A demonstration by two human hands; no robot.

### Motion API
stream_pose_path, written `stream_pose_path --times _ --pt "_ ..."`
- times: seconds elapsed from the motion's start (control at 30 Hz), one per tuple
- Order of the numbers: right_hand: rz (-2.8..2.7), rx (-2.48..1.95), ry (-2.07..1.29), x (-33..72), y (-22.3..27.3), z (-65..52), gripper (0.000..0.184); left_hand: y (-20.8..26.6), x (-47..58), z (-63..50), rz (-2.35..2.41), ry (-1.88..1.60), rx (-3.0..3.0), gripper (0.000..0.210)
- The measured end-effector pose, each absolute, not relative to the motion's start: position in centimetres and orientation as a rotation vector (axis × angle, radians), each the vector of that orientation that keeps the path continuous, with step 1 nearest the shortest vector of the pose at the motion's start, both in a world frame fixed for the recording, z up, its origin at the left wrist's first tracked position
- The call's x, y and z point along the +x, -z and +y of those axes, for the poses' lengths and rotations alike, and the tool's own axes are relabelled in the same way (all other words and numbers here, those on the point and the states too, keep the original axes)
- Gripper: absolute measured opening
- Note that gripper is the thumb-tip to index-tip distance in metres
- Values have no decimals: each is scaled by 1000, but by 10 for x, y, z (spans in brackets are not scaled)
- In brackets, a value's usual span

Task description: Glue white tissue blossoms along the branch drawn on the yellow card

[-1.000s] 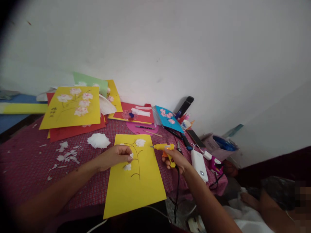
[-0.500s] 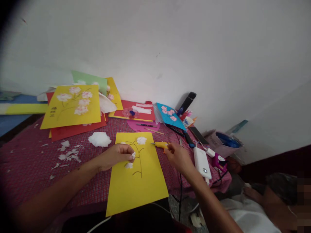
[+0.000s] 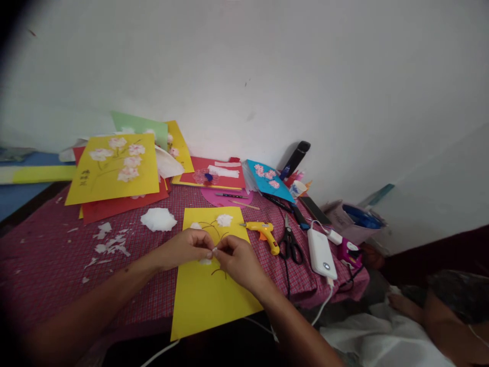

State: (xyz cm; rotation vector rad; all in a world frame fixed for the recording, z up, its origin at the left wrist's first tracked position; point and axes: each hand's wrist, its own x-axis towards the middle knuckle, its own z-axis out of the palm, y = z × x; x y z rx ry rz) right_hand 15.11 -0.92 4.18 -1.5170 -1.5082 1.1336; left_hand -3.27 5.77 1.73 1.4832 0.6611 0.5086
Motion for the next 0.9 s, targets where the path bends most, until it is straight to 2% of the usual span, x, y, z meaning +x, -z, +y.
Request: stream_pose_path --times 0.23,0.57,0.73,0.9 --pt "-1158 -1383 -1315 153 -42 -12 28 -23 -32 55 545 -514 1327 19" --pt "-1107 -1255 -1314 148 -30 -12 19 -22 -30 53 532 -582 1224 22" --pt "-1174 -1219 -1366 146 -33 -13 24 -22 -29 54 593 -629 1314 16" --pt "-1209 -1311 -1298 143 -30 -12 21 -15 -29 55 651 -620 1425 15"
